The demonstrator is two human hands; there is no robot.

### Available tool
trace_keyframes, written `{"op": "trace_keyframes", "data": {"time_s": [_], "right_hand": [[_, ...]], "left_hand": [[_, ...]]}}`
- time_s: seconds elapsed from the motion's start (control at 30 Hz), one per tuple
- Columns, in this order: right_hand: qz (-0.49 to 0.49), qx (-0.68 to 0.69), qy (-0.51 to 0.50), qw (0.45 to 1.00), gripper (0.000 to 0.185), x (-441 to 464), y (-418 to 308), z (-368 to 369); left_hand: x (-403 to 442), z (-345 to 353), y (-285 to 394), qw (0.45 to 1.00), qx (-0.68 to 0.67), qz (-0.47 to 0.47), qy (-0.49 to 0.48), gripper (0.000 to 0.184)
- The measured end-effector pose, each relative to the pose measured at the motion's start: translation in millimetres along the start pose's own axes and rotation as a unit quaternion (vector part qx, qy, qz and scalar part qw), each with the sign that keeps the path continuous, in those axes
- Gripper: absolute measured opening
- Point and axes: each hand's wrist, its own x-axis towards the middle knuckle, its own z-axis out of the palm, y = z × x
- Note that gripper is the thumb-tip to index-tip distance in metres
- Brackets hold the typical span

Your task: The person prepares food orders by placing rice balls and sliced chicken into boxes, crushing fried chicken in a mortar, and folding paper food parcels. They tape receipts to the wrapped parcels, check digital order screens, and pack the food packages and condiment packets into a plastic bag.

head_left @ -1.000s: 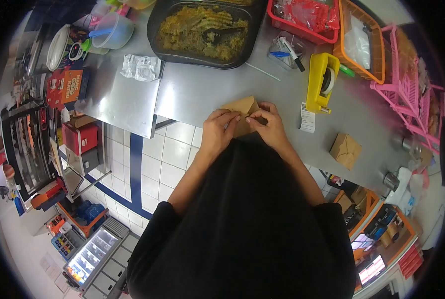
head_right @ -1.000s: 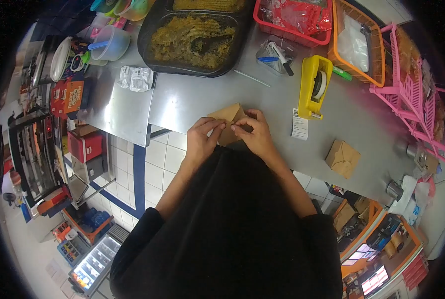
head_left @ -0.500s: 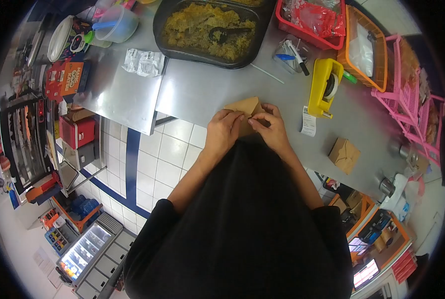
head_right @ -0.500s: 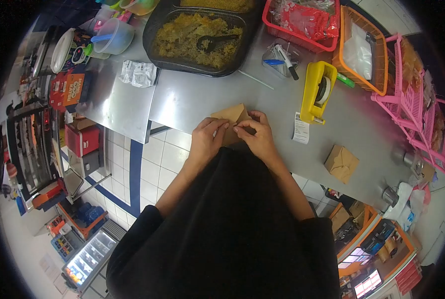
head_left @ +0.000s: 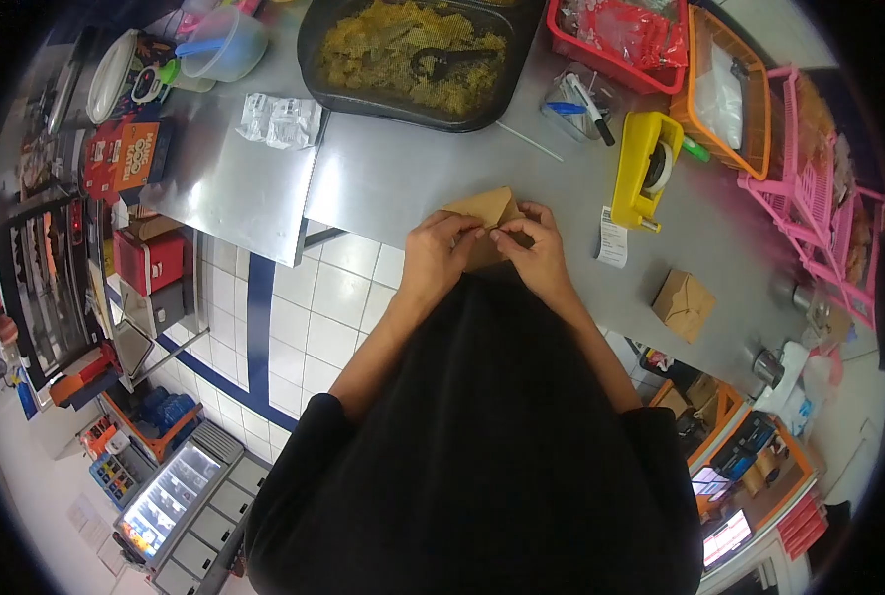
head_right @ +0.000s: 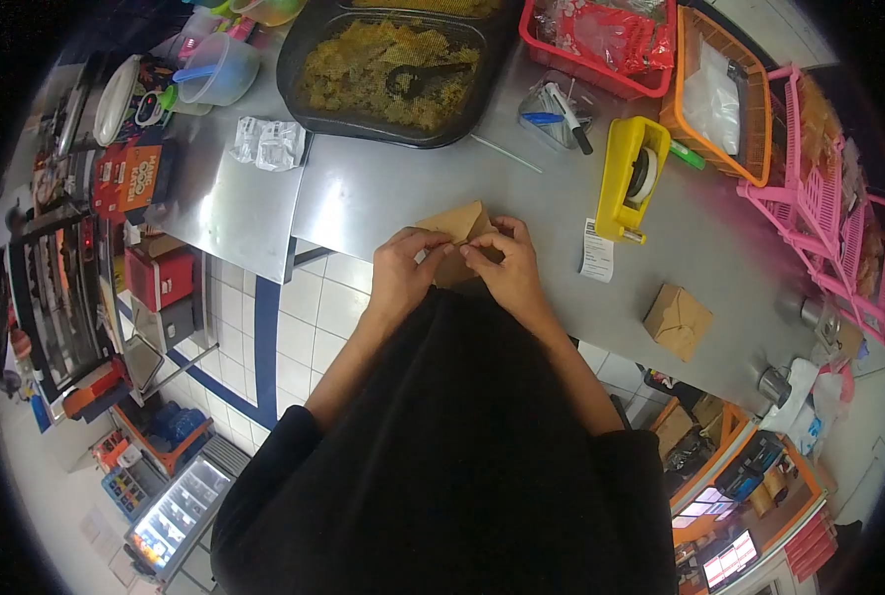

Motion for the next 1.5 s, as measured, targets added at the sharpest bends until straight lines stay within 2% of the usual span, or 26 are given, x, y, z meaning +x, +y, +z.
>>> {"op": "trace_keyframes", "data": {"time_s": [0.1, 0.2, 0.27, 0.3, 0.37, 0.4, 0.47, 0.5, 0.53, 0.57, 0.63, 0.83, 0.9, 0.97, 1.07, 1.1, 1.13, 1.2, 1.27, 1.3, 1.37, 1.4, 1.47, 1.5], "right_hand": [[-0.019, -0.013, 0.008, 1.0, 0.019, 0, 1, 1], [-0.017, 0.003, 0.016, 1.0, 0.018, -1, 1, 4], [-0.013, 0.016, 0.025, 0.999, 0.017, -2, 1, 8], [-0.028, 0.0, 0.033, 0.999, 0.016, -1, 0, 9], [-0.044, -0.015, 0.041, 0.998, 0.015, -1, 3, 11], [-0.043, 0.013, 0.037, 0.998, 0.018, 0, 5, 13], [-0.042, 0.041, 0.033, 0.998, 0.02, -1, 9, 11], [-0.08, -0.019, 0.045, 0.996, 0.024, -1, 10, 8], [-0.12, -0.079, 0.057, 0.988, 0.027, 1, 11, 5], [-0.122, -0.079, 0.058, 0.988, 0.027, 2, 6, 0], [-0.183, -0.178, 0.0, 0.967, 0.034, 3, -2, -7], [-0.22, -0.23, -0.043, 0.947, 0.04, 2, -3, -12], [-0.22, -0.228, -0.066, 0.946, 0.044, 0, -8, -20], [-0.222, -0.223, -0.092, 0.945, 0.047, 0, -10, -25], [-0.216, -0.218, -0.136, 0.942, 0.053, 4, -16, -32], [-0.191, -0.245, -0.183, 0.933, 0.058, 8, -22, -36], [-0.168, -0.27, -0.228, 0.92, 0.064, 13, -27, -38], [-0.181, -0.277, -0.237, 0.914, 0.07, 22, -35, -37], [-0.191, -0.284, -0.244, 0.907, 0.076, 30, -36, -34], [-0.207, -0.298, -0.245, 0.899, 0.081, 34, -34, -33], [-0.216, -0.32, -0.229, 0.894, 0.085, 36, -33, -33], [-0.221, -0.31, -0.23, 0.896, 0.086, 32, -33, -36], [-0.211, -0.316, -0.211, 0.901, 0.087, 16, -36, -65], [-0.169, -0.27, -0.176, 0.932, 0.088, 0, -46, -83]], "left_hand": [[5, -2, -1, 0.999, 0.008, -0.024, -0.025, 0.015], [12, -4, -6, 0.998, 0.024, 0.003, -0.052, 0.017], [19, -7, -7, 0.992, 0.035, -0.022, -0.116, 0.019], [24, -8, -7, 0.992, 0.035, -0.022, -0.116, 0.019], [34, -12, -3, 0.98, 0.128, 0.019, -0.15, 0.019], [39, -14, 2, 0.98, 0.127, 0.019, -0.15, 0.019], [47, -15, 10, 0.944, 0.228, 0.116, -0.209, 0.021], [50, -13, 7, 0.944, 0.227, 0.116, -0.208, 0.021], [52, -10, 1, 0.94, 0.214, 0.177, -0.197, 0.021], [53, -8, -5, 0.932, 0.202, 0.239, -0.185, 0.021], [52, -7, -17, 0.931, 0.18, 0.262, -0.18, 0.022], [39, -5, -36, 0.93, 0.144, 0.301, -0.155, 0.021], [37, -4, -39, 0.927, 0.146, 0.313, -0.147, 0.022], [36, -6, -40, 0.904, 0.169, 0.369, -0.137, 0.024], [39, -6, -37, 0.896, 0.179, 0.373, -0.161, 0.025], [39, -6, -37, 0.896, 0.179, 0.374, -0.16, 0.025], [39, -7, -38, 0.909, 0.172, 0.341, -0.166, 0.023], [41, -13, -31, 0.921, 0.168, 0.308, -0.172, 0.021], [41, -17, -23, 0.955, 0.096, 0.245, -0.139, 0.019], [39, -19, -24, 0.954, 0.096, 0.248, -0.141, 0.019], [41, -17, -30, 0.996, -0.025, 0.047, -0.069, 0.021], [45, -11, -32, 0.999, -0.045, 0.031, 0.0, 0.02], [54, -1, -32, 0.993, -0.102, -0.049, 0.033, 0.02], [59, 5, -15, 0.984, -0.153, -0.083, 0.022, 0.021]]}}
